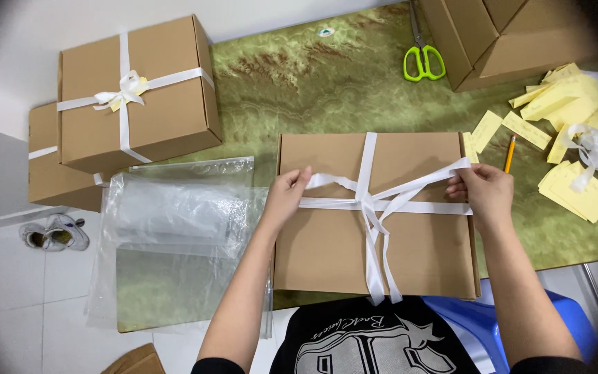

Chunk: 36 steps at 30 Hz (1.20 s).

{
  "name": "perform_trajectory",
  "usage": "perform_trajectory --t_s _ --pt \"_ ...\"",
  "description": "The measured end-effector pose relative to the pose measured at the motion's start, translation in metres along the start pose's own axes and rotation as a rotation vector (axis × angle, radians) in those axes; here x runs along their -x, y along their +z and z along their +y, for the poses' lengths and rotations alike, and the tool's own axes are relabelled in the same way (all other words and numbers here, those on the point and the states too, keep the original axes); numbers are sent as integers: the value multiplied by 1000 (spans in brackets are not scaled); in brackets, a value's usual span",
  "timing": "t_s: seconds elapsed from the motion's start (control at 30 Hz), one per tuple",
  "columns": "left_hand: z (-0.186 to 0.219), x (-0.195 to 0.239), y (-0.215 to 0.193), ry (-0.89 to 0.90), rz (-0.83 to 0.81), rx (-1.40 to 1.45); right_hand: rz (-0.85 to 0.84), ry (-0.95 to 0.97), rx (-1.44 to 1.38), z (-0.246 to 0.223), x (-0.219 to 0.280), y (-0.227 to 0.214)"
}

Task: The person wraps a white ribbon around a brown cardboard box and ties it into a bow. They then write on a yellow sticky note with a pencil and place it on the box.

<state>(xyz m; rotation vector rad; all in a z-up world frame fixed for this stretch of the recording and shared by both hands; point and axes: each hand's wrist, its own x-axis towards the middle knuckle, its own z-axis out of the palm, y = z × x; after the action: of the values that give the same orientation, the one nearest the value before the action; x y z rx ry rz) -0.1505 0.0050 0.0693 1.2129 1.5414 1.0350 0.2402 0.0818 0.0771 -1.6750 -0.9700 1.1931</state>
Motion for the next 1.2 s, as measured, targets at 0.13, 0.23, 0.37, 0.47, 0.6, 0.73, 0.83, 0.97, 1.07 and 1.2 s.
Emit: perform_trajectory --t_s 0.13,0.23,0.37,0.47,0.6,0.73,0.83,0.97,1.07,1.2 --pt "-22 -1 -1 29 -46 -383 -18 46 16 4 1 -2" --pt "-34 -3 -2 147 -70 -490 47 100 -25 21 -9 -8" --pt "-39 -10 -3 183 -34 -422 56 171 -233 66 -33 -33" --pt "-43 -12 -8 129 23 -317 80 210 -264 58 -22 -33" --pt "-44 -9 -12 94 108 -294 63 153 -116 42 -9 -33" --pt "-42 -1 -4 291 175 -322 69 -12 250 6 15 -24" --pt "-17 30 17 346 479 -620 82 -296 697 17 14 -21" --pt "5 90 63 310 219 -720 32 -316 712 -6 61 4" --pt "18 122 88 247 -22 -667 -50 -356 749 11 89 17" --pt "-6 131 117 252 -45 -643 -341 -250 821 3 134 36"
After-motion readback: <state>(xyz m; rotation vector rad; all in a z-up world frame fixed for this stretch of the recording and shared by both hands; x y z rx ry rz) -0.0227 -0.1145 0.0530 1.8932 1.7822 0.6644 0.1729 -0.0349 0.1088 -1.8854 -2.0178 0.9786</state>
